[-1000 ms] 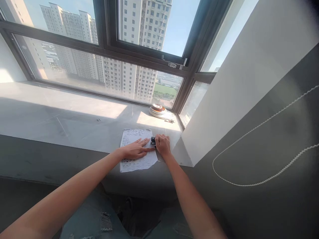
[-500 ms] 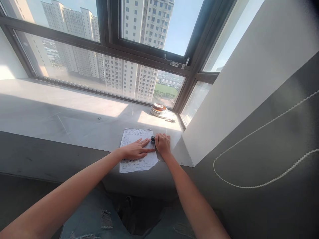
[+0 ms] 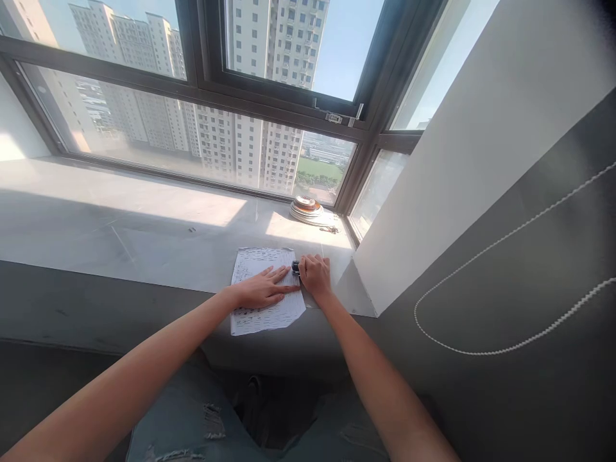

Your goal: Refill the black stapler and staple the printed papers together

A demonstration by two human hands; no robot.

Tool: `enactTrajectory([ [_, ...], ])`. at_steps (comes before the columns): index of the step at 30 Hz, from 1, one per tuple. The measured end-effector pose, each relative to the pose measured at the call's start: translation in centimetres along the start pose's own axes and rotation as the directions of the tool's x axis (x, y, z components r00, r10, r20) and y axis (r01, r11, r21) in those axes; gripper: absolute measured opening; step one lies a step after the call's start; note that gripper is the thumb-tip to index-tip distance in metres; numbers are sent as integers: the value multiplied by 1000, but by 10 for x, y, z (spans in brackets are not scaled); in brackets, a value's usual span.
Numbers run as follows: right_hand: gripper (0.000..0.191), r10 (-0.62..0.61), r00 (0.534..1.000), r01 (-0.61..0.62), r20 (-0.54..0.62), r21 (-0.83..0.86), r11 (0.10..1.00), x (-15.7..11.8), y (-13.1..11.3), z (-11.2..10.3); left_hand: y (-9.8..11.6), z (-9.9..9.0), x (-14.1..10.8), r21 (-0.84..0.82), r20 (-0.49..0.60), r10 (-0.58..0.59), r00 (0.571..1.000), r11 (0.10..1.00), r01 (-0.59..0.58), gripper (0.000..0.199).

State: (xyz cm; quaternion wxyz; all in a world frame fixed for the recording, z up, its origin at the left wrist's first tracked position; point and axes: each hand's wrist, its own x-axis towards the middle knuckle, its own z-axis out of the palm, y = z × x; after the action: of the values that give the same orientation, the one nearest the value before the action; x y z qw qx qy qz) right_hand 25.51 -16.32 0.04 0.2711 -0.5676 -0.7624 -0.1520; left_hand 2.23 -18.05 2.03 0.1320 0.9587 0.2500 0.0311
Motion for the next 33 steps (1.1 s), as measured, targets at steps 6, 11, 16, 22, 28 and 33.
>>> enactTrajectory([
  [6,44,20,1000,-20,-3,14,1000,1,0,0,1,0,3,41,22,7,1000,999,-8,54],
  [11,46,23,1000,-23,10,12,1000,1,0,1,0,2,3,48,-2,1,1000,999,0,55],
  [16,45,17,1000,-17,17,-6,1000,1,-1,0,0,2,2,47,6,-4,1000,999,4,55],
  [22,42,13,999,-12,40,-33,999,1,-4,-1,-2,3,3,34,-13,-10,1000,999,11,54],
  [28,43,-32,997,38,64,-85,996,-2,-7,-4,-5,3,4,8,14,-22,1000,1000,22,53],
  [33,39,-67,992,80,107,-128,988,-2,-11,-6,-8,4,5,16,8,-12,1000,1000,12,53],
])
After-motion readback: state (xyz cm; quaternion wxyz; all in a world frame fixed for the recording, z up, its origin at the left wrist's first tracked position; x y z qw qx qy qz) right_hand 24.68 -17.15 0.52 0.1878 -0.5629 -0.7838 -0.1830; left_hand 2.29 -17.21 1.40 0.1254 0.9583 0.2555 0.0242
